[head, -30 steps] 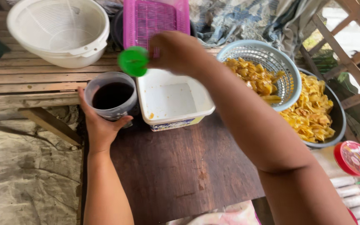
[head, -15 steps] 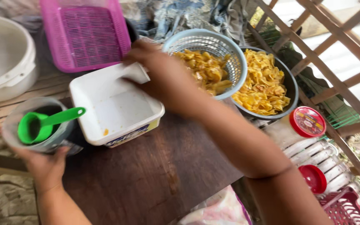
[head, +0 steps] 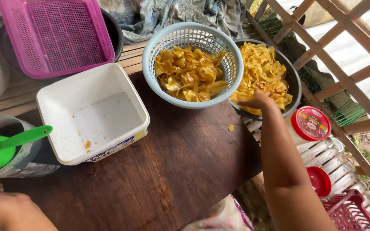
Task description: The person transfers fried banana chips from a strainer into a plastic bin and uses a scoop to pour a dark liquid over them while tossing them by hand.
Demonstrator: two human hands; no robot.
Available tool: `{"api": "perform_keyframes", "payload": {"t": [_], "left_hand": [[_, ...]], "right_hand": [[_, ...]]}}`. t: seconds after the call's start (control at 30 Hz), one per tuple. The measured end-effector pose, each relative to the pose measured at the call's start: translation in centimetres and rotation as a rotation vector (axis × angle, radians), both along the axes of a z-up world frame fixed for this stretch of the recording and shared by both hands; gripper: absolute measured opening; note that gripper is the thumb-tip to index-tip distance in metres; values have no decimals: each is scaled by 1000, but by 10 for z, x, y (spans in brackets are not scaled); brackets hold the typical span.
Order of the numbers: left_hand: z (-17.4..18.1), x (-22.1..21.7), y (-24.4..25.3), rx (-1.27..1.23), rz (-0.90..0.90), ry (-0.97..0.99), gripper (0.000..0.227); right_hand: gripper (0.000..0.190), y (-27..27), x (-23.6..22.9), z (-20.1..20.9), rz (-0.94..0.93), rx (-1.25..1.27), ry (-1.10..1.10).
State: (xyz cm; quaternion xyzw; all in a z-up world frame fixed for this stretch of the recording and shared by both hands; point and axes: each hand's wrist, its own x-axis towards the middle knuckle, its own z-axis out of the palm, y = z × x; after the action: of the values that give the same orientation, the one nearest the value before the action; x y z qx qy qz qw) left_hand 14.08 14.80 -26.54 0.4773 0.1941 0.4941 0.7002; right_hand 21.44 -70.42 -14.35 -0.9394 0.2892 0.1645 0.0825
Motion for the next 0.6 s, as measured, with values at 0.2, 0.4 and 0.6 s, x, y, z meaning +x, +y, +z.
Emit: {"api": "perform_keyframes", "payload": {"t": [0.2, 0.4, 0.6], "left_hand": [[-5, 2, 7, -144, -96, -30, 53], [36, -5, -20, -228, -138, 16, 32], [75, -5, -46, -237, -139, 34, 27]], "right_hand": [[121, 32, -14, -2, -73, -24, -185], [121, 31, -16, -4, -157, 129, -247], [126, 9, -5, -19, -118, 205, -339]]}}
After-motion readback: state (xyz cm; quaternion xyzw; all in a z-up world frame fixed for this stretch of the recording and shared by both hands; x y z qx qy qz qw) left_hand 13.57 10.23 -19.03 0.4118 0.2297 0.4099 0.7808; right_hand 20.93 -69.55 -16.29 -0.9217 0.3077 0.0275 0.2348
